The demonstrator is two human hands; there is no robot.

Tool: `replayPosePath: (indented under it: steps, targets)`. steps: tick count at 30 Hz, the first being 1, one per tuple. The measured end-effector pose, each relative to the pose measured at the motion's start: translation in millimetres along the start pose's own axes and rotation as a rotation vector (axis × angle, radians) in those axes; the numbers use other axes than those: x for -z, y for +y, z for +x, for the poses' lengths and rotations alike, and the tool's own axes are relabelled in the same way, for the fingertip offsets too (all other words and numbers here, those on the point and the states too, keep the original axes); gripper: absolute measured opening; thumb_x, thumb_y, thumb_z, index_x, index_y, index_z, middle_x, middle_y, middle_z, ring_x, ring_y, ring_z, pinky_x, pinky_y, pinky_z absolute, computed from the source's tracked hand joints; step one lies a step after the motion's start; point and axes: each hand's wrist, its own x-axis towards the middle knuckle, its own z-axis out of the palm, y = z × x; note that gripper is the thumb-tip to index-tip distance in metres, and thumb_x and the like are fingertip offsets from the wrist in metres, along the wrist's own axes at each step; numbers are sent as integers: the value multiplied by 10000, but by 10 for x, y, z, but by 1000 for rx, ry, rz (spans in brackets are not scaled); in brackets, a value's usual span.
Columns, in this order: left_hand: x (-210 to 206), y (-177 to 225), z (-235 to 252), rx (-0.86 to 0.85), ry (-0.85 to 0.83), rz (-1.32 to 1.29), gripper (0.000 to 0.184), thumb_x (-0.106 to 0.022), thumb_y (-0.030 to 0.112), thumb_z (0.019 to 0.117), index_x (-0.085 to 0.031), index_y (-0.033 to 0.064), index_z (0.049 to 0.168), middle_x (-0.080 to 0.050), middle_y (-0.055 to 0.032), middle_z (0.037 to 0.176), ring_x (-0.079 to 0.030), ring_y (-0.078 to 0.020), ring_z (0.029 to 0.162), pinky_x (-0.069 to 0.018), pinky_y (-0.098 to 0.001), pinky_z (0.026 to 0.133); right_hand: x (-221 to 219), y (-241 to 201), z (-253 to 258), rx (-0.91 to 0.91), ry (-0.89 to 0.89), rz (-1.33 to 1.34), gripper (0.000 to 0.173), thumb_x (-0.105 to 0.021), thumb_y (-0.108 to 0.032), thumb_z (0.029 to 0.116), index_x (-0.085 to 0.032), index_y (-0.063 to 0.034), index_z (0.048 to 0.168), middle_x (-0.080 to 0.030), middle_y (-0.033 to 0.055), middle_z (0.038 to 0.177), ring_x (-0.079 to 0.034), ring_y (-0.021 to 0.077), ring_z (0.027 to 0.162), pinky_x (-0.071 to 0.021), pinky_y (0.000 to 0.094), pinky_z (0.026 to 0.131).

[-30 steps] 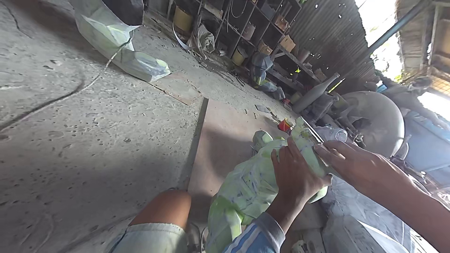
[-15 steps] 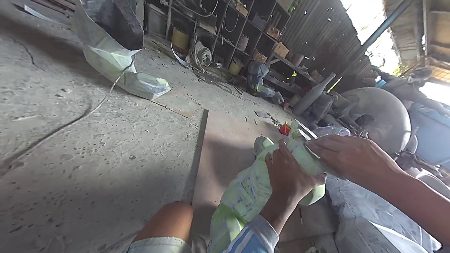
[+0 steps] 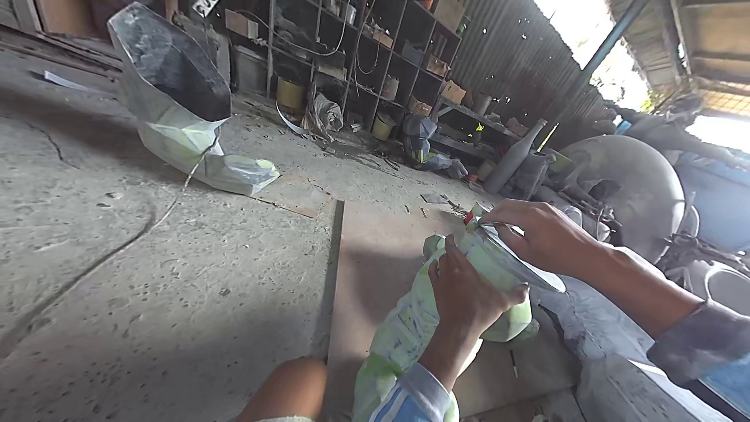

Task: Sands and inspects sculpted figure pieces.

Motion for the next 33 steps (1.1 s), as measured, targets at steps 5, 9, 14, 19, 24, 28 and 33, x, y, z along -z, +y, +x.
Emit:
replayPosePath:
  steps: [5, 9, 14, 19, 24, 28, 33]
  targets:
    - [12, -28, 14, 2, 14, -20, 1584, -755, 907, 367, -210, 51, 1584, -636, -77, 1268, -608, -207, 1183, -395, -479, 1130, 59, -45, -165, 185, -40, -233, 320, -556, -178, 963, -737, -184, 1228, -706, -7, 1135, -684, 182, 1019, -584, 409, 849]
    - [5, -22, 15, 0, 9, -19, 1590, -751, 907, 375, -197, 43, 1590, -619, -88, 1314, -600, -208, 1210, -387, -475, 1142, 155, 23, -329, 326, -74, -376, 321, -610, -162, 938, -733, -155, 1234, -713, 20, 1180, -688, 213, 1086, -582, 402, 888]
    - [-5, 1, -23, -1, -11, -9, 1594, -745, 915, 374, -189, 49, 1593, -604, -85, 1345, -587, -198, 1231, -369, -464, 1156, 261, 95, -185, 343, 21, -291, 335, -523, -199, 962, -738, -165, 1217, -708, 27, 1089, -703, 201, 968, -607, 396, 780]
    - [-56, 22, -41, -12, 11, 24, 1599, -715, 938, 356, -210, 54, 1589, -635, -77, 1284, -596, -204, 1211, -384, -478, 1144, 200, -36, 165, 195, -229, -316, 297, -573, -163, 1003, -714, -229, 1256, -670, 18, 1059, -689, 188, 878, -597, 409, 714]
    - [-37, 6, 6, 2, -2, 18, 1604, -706, 949, 363, -213, 42, 1591, -634, -86, 1294, -596, -215, 1219, -381, -484, 1149, 229, -233, 206, 188, -330, -395, 226, -682, -118, 935, -742, -206, 1135, -640, 30, 1036, -671, 204, 889, -591, 393, 699]
    - [-4, -11, 51, 10, -17, 6, 1600, -741, 923, 362, -197, 45, 1584, -631, -92, 1270, -601, -221, 1191, -395, -480, 1130, 213, -236, 7, 241, -282, -388, 342, -767, -56, 836, -731, -199, 1145, -647, 42, 1095, -667, 230, 951, -594, 398, 725]
    - [35, -39, 79, -3, -15, -47, 1576, -790, 873, 368, -197, 62, 1582, -639, -78, 1262, -614, -214, 1162, -398, -489, 1122, 219, -266, -234, 265, -264, -415, 456, -782, -59, 835, -694, -169, 1270, -635, 72, 1234, -669, 253, 1039, -607, 387, 782]
